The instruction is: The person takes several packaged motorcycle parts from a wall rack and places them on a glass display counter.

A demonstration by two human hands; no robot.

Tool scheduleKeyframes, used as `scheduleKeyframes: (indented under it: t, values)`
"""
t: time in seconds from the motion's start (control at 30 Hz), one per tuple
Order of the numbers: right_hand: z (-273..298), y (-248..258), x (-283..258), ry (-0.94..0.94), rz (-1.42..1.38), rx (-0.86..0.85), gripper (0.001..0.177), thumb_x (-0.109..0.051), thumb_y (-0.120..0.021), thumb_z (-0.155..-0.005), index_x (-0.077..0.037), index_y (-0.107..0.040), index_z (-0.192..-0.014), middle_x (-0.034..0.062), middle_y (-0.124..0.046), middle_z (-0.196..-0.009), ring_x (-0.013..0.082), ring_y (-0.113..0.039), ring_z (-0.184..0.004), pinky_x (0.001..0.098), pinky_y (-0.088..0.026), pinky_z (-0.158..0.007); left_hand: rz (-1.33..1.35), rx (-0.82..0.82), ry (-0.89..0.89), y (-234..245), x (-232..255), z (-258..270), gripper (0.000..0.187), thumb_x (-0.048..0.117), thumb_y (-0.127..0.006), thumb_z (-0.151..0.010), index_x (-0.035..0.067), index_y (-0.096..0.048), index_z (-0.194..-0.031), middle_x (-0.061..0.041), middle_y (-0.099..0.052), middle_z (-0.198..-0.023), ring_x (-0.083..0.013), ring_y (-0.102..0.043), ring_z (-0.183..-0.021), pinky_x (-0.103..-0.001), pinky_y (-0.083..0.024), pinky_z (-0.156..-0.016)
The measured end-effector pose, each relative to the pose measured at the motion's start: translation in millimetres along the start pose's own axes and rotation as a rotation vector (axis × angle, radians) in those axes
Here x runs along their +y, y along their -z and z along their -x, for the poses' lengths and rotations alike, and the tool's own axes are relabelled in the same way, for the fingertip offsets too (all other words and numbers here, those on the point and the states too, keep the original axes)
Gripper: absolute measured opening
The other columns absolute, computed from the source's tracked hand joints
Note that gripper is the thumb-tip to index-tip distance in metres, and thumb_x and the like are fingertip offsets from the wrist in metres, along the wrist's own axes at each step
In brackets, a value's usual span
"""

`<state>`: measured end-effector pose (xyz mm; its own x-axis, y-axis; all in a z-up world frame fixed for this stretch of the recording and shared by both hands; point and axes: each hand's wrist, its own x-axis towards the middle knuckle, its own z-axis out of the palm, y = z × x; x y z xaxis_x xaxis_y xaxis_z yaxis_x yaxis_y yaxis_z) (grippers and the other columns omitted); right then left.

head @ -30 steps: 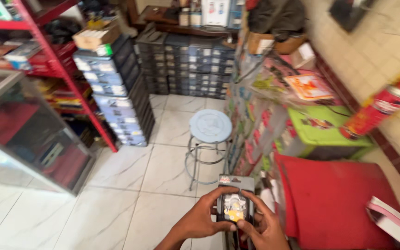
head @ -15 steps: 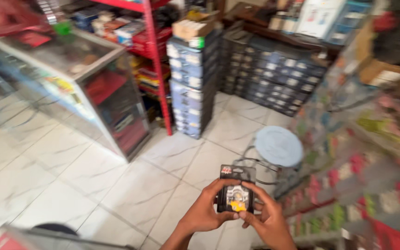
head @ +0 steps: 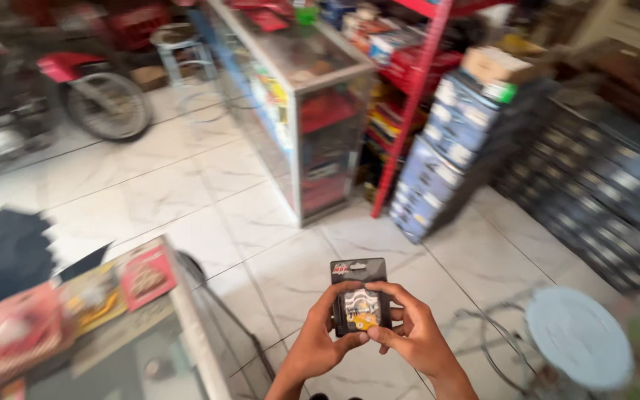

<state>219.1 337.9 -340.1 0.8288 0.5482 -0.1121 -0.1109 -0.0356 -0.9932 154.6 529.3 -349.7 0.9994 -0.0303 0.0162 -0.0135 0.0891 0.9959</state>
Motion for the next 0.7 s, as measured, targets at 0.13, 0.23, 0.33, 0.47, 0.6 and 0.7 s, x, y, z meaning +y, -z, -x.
scheduleKeyframes:
  t: [0.13,0.23,0.33,0.47,0.6,0.7]
  values:
    - [-22.7,-5.6,0.8,-0.015,0.055,-0.170,0.065,0.001,-0.080,-0.077,-0.011,-0.058,-0.137,0.0126,-0.075,-0.102,0.0168,-0.070,-0.078,0.0321,-0.061,-0.053,-0.007,0.148,-0.009,4.8,-0.8,16.4,0.071,0.000,-0.082,-0.078,0.011,-0.051,-0.141,-0.008,-0.068,-0.120,-0.0183,-0.068,-0.112,-0.036,-0.057,-0.094]
    - [-34.3,-4.2,4.3,-0.007,0.082,-0.252,0.067,0.003,-0.079,-0.076,-0.011,-0.057,-0.138,0.0130,-0.074,-0.104,0.0176,-0.071,-0.081,0.0326,-0.062,-0.053,-0.009,0.238,-0.036,0.6,0.3,26.9,0.070,0.001,-0.082,-0.079,0.010,-0.051,-0.141,-0.008,-0.066,-0.123,-0.0189,-0.066,-0.113,-0.037,-0.056,-0.097]
    - [-45.6,-0.2,12.8,0.010,0.049,-0.345,0.072,0.004,-0.077,-0.074,-0.009,-0.056,-0.142,0.0120,-0.069,-0.114,0.0196,-0.072,-0.087,0.0336,-0.061,-0.052,-0.049,0.319,-0.097,-7.5,1.9,36.9,0.069,0.004,-0.082,-0.081,0.010,-0.051,-0.142,-0.007,-0.064,-0.129,-0.0185,-0.065,-0.119,-0.037,-0.055,-0.101]
    - [-57.3,1.2,29.0,-0.005,0.031,-0.477,0.071,0.003,-0.076,-0.077,-0.005,-0.052,-0.143,0.0178,-0.071,-0.116,0.0224,-0.073,-0.090,0.0344,-0.062,-0.052,-0.067,0.436,-0.081,-19.9,4.6,52.4,0.068,0.007,-0.083,-0.082,0.010,-0.052,-0.142,-0.008,-0.065,-0.130,-0.0189,-0.066,-0.120,-0.036,-0.055,-0.101]
    - [-62.2,-4.9,48.3,0.007,0.012,-0.580,0.072,0.003,-0.077,-0.075,-0.003,-0.052,-0.142,0.0183,-0.068,-0.123,0.0240,-0.073,-0.090,0.0362,-0.062,-0.050,-0.069,0.571,-0.032,-34.8,0.8,71.8,0.068,0.007,-0.084,-0.080,0.010,-0.054,-0.141,-0.008,-0.065,-0.128,-0.0190,-0.066,-0.119,-0.036,-0.055,-0.101]
    - [-64.5,-13.7,60.5,0.021,-0.002,-0.692,0.071,0.003,-0.077,-0.075,-0.002,-0.052,-0.142,0.0190,-0.068,-0.124,0.0242,-0.074,-0.092,0.0364,-0.063,-0.050,-0.083,0.661,-0.037,-42.7,-6.4,86.9,0.068,0.008,-0.084,-0.080,0.010,-0.054,-0.141,-0.008,-0.067,-0.126,-0.0184,-0.067,-0.117,-0.036,-0.055,-0.101]
